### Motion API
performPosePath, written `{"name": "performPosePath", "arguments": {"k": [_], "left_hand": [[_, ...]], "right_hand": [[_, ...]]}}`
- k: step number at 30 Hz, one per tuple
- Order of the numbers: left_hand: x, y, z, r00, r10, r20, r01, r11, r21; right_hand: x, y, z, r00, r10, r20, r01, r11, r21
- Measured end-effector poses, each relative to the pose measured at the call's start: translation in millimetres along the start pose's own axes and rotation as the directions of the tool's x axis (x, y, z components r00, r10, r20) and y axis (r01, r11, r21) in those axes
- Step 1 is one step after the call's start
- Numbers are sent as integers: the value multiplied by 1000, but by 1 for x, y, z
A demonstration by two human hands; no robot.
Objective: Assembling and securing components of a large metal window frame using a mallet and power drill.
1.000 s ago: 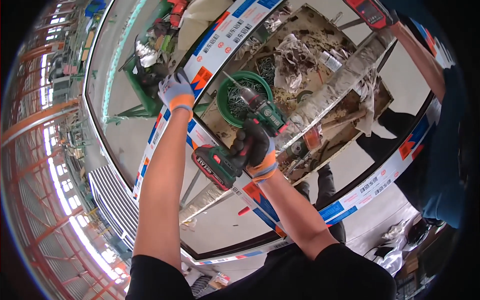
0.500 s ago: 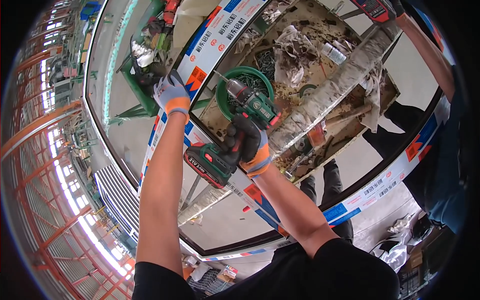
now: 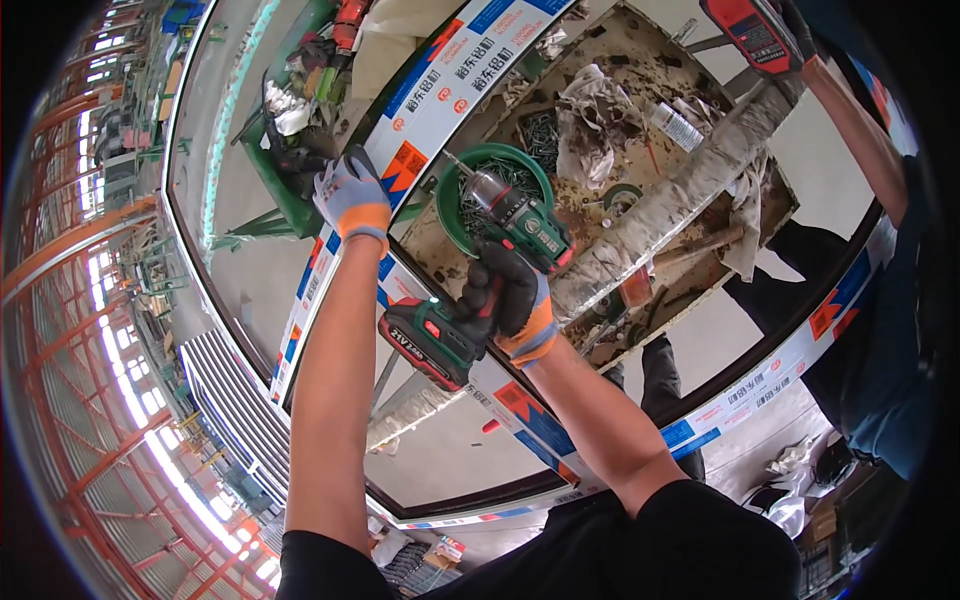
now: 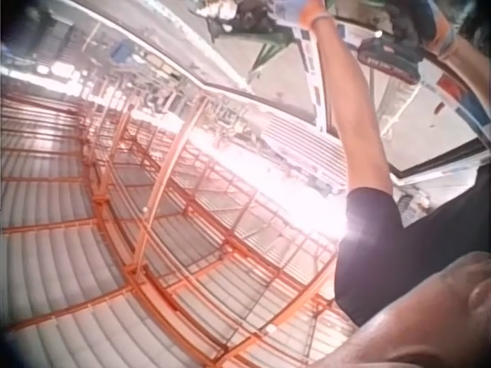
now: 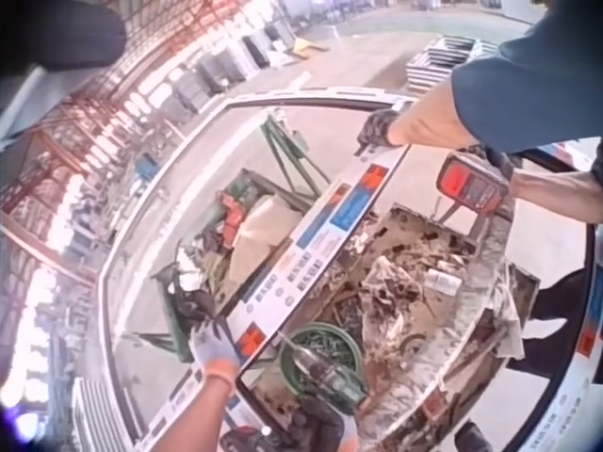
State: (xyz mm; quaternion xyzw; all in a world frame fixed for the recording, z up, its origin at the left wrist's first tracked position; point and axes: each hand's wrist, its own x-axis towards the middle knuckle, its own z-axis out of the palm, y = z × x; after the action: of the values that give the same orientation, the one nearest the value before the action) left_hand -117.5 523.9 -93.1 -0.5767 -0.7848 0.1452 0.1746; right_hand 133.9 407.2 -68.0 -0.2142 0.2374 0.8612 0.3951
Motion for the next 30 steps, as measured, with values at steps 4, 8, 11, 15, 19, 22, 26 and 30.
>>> {"name": "performPosePath", "arguments": {"k": [4, 8, 11, 15, 19, 22, 26, 30], "left_hand": [[1, 2, -8, 1000, -3, 21, 4, 999, -36], [-1, 0, -8, 999, 32, 17, -31, 998, -50], [-1, 1, -6, 999, 46, -4, -46, 998, -52], [-1, -4, 0, 998, 37, -43, -39, 998, -57], [-3, -4, 4, 998, 40, -57, -41, 999, -17], [-3, -5, 4, 999, 43, -28, -43, 999, -5], [-2, -2, 2, 998, 62, -25, -63, 998, -8], [-1, -3, -3, 997, 63, -54, -65, 997, -33]], "right_hand": [[0, -1, -1, 1000, -1, 13, 1, 1000, 10], [-1, 1, 2, 1000, -22, 4, 22, 1000, -23], [0, -1, 2, 1000, -15, -18, 14, 1000, -25], [2, -2, 3, 1000, -5, -16, 4, 1000, -28], [2, 1, 3, 1000, -2, -17, 1, 1000, -25], [2, 2, 2, 1000, -13, -25, 11, 999, -41], [3, 1, 0, 999, -2, -40, 1, 1000, -21], [5, -1, 9, 998, 1, -56, -4, 999, -48]]}}
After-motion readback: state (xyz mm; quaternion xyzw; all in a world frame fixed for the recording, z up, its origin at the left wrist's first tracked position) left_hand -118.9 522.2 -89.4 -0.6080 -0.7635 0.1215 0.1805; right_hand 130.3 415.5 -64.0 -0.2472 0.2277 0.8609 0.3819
